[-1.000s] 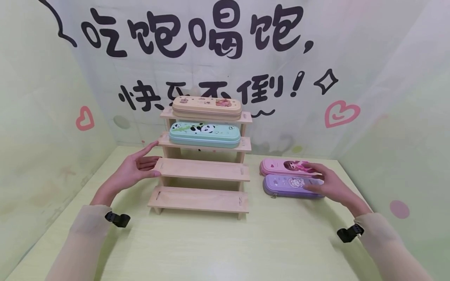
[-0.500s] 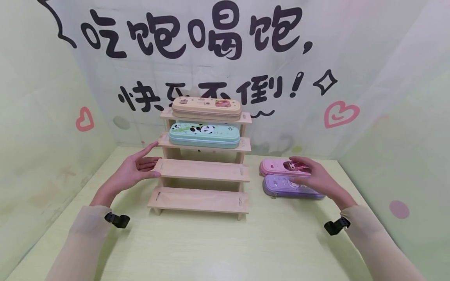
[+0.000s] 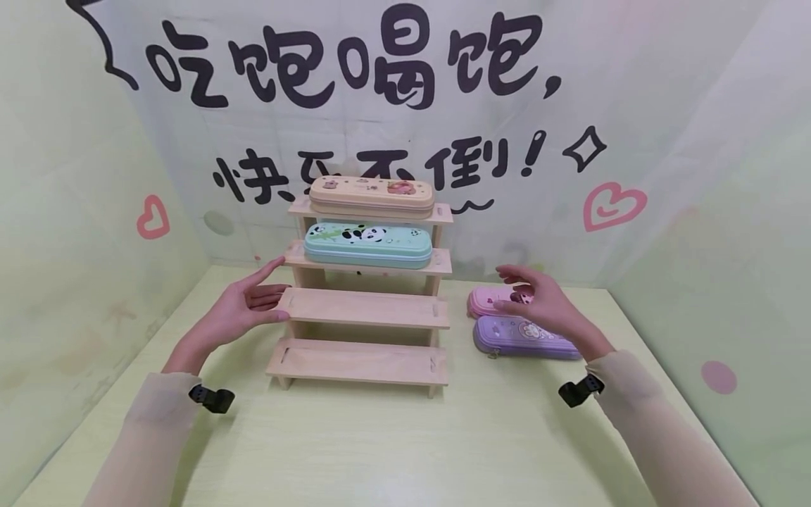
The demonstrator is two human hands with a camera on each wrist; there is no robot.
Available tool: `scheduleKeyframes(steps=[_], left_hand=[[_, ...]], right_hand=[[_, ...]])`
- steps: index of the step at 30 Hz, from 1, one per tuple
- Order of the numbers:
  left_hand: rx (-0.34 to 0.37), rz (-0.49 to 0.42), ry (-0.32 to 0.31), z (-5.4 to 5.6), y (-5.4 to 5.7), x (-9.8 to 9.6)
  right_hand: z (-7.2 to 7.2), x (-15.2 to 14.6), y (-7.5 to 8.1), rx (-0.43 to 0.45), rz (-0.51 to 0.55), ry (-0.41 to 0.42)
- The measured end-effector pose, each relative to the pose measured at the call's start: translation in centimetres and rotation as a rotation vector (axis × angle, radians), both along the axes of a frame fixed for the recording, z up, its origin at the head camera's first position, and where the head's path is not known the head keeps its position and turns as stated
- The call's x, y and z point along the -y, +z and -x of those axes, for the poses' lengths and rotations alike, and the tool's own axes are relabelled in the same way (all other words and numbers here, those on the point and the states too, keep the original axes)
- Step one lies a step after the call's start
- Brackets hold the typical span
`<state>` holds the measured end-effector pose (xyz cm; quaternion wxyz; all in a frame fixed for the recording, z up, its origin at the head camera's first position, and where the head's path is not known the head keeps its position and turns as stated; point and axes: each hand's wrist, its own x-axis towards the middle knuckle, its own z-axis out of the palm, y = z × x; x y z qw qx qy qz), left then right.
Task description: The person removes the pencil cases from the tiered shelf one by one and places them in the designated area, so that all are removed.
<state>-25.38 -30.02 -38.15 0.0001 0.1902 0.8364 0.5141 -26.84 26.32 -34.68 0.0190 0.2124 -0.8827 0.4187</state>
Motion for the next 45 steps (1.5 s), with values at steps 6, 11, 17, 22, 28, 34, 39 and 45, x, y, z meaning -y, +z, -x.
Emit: scheduleKeyframes(steps=[6,11,17,22,28,34,39,45], left_hand=[[-0.009,-0.002,-0.003,0.2,-0.4,0.1],[-0.022,0.002,-0.009,0.4,-0.6,0.3],[-0.012,0.000,-0.005,0.4,-0.7,0.3],[-0.013,-0.001,-0.006,0.3,-0.7,0.2],[-0.008,-0.012,-0.008,0.3,-0.4,0.1],[-0.010,-0.003,0.000,0.3,-0.3,0.2],[-0.013,0.010,0.000,0.3,-0.4,0.2],[-0.016,0.012,0.001,0.3,-0.4,0.1]], right_hand=[[0.1,2.1,0.9,-0.001,0.035,0.033],[0.3,4.1,2.0,-0.010,0.032,0.054],[0.7,6.8,3.1,-0.029,0.013,0.041],[0.9,8.7,3.8,-0.024,0.030,0.047],[1.7,10.2,4.5,0.009,0.055,0.052],[2.7,11.4,4.4,-0.004,0.075,0.059],[3.1,12.1,4.3,-0.014,0.099,0.055],[3.4,12.6,4.4,-0.030,0.096,0.075]])
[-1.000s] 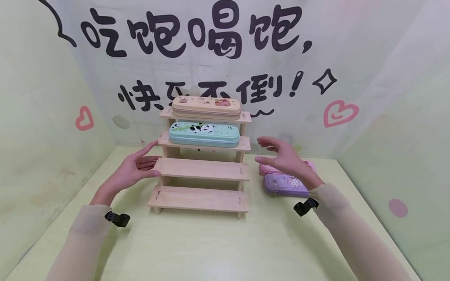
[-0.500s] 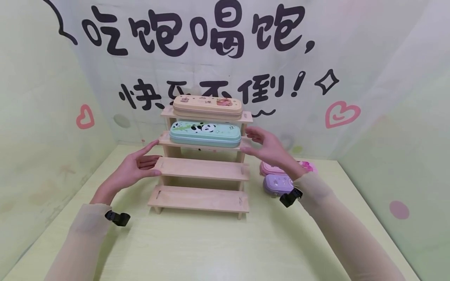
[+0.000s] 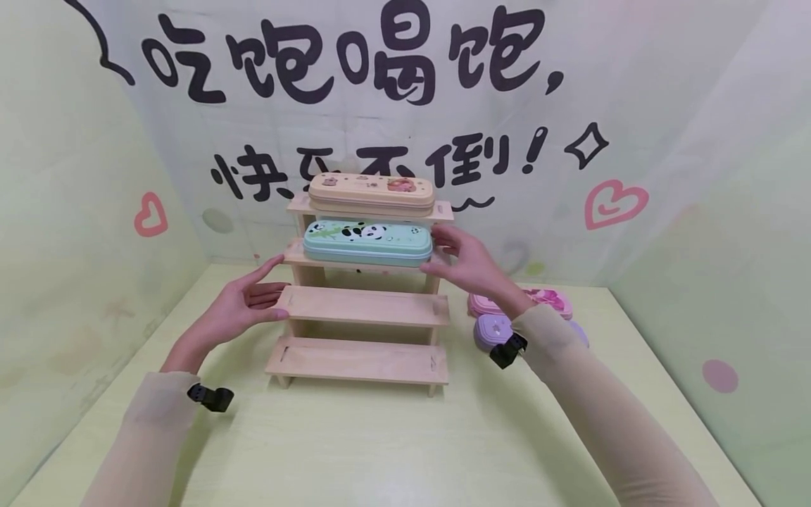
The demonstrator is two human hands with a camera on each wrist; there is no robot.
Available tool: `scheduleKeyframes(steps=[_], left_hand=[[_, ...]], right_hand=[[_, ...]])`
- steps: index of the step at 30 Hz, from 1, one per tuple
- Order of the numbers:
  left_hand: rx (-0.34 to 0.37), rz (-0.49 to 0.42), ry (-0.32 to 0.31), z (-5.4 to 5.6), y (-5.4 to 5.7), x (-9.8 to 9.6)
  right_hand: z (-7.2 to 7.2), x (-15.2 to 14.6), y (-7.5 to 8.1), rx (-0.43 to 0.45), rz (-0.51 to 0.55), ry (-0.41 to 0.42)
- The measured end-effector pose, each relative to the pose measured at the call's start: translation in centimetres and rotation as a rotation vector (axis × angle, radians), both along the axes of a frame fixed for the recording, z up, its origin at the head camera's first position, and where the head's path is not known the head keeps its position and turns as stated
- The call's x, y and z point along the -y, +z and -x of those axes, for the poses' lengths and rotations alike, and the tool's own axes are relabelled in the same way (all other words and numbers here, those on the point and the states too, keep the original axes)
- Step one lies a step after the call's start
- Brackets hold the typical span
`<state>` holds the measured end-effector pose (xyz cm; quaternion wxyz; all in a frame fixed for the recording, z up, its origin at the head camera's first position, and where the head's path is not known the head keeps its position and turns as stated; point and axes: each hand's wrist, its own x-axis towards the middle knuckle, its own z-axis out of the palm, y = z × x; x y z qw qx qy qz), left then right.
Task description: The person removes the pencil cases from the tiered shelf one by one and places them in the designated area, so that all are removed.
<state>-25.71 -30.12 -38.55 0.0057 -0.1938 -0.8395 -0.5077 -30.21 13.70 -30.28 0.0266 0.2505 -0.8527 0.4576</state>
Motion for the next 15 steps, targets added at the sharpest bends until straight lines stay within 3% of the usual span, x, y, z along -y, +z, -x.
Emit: scheduleKeyframes(steps=[15], left_hand=[[-0.007,-0.006,-0.003,-0.07,0.09,-0.08]], right_hand=[[-0.01,0.65,0.13,0.039,-0.043,-0.038]])
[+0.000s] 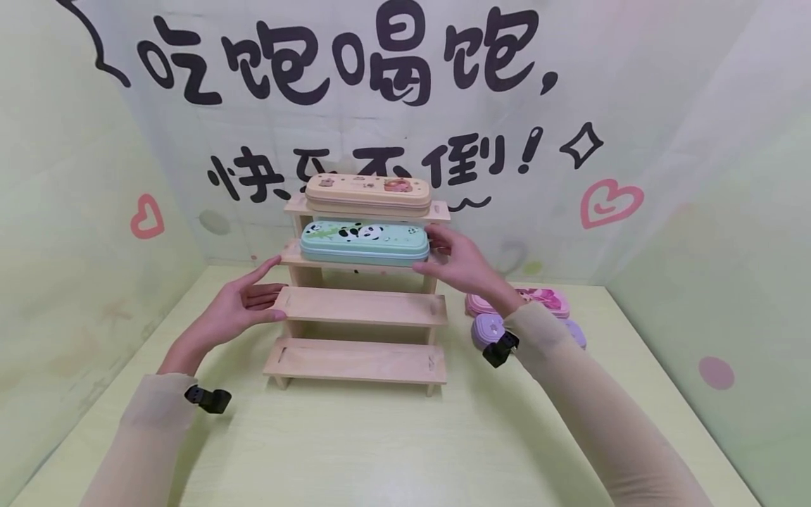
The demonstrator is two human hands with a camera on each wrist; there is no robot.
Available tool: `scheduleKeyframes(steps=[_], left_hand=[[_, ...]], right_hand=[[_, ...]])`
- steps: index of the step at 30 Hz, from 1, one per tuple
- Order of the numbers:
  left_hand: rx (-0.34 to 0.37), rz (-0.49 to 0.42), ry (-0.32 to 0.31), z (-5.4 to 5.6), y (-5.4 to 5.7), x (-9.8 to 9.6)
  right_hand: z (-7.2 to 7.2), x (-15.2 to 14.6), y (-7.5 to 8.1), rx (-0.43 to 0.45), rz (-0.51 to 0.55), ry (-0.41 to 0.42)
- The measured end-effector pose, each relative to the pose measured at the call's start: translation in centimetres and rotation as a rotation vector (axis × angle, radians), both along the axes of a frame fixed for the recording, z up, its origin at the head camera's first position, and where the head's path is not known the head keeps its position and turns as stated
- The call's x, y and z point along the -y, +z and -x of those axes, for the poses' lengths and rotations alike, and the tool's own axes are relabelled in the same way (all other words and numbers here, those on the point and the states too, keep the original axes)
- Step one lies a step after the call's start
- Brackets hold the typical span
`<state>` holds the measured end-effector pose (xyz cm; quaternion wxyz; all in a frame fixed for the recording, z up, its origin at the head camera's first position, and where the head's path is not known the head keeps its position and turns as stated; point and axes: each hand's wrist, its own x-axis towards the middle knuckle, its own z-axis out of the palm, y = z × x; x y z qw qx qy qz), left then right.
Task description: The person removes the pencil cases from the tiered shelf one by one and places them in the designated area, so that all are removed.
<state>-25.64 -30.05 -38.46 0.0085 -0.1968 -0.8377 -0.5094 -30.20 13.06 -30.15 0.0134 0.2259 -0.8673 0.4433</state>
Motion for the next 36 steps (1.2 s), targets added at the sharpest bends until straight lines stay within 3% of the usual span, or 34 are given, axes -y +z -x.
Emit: scheduleKeyframes(steps=[10,22,36], left_hand=[[0.006,-0.006,-0.005,0.0,0.1,-0.1],[0.000,-0.002,0.002,0.2,-0.1,0.1],[0.022,-0.022,0.004,0.0,0.0,0.0]], right_hand=[[0.2,0.3,0.1,-0.021,-0.009,-0.026],[1.3,1.6,0.9,-0.010,-0.001,0.027],[0.5,0.2,0.7,0.058,0.055,0.017]])
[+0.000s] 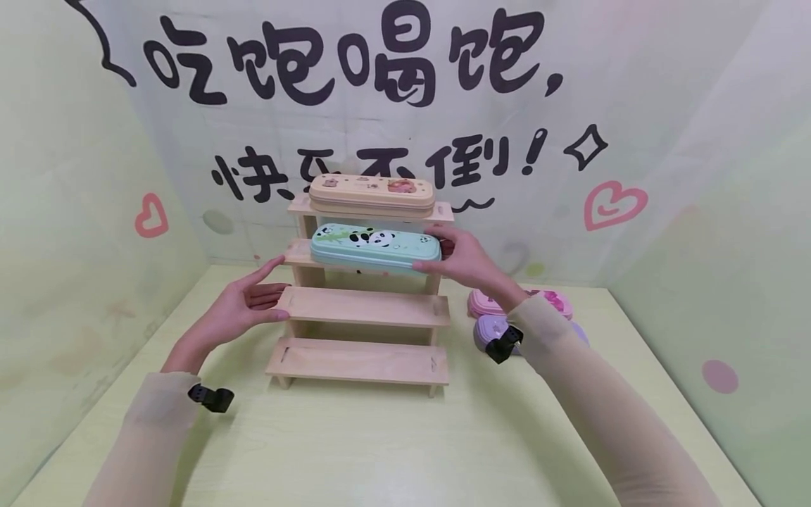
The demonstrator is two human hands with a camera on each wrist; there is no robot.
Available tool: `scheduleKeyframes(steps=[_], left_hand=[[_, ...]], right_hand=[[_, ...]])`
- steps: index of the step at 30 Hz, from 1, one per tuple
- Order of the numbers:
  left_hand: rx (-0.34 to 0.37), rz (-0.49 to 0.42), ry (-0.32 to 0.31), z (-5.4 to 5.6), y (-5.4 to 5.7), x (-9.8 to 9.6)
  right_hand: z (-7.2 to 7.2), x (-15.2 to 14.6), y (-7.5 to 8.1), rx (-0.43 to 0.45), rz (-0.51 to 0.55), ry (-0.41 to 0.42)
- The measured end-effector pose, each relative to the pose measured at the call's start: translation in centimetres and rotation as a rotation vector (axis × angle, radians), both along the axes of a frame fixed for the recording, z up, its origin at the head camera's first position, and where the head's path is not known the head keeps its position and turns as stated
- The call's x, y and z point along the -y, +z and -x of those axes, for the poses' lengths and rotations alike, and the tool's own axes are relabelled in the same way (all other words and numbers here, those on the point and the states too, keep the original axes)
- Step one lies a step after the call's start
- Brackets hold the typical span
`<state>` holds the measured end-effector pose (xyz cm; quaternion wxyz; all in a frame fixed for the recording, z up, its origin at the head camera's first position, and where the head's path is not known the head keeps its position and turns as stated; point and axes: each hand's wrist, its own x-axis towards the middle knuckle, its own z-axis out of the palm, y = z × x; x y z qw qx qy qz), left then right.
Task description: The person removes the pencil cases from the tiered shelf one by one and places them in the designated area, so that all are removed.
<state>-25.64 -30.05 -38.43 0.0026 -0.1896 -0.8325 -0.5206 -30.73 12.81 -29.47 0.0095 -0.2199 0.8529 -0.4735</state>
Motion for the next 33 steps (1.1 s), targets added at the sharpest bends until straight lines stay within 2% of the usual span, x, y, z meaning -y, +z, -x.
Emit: scheduleKeyframes(steps=[5,14,33], left_hand=[[0.001,0.001,-0.003,0.06,0.01,0.04],[0.003,0.002,-0.004,-0.07,0.09,-0.01],[0.005,-0.013,-0.018,-0.14,0.08,0.04]], right_hand=[[-0.21,-0.53,0.17,0.029,-0.020,-0.006],[0.22,-0.48,0.30,0.041,-0.086,0.053],[-0.62,-0.50,0.37,0.080,0.014,0.029]])
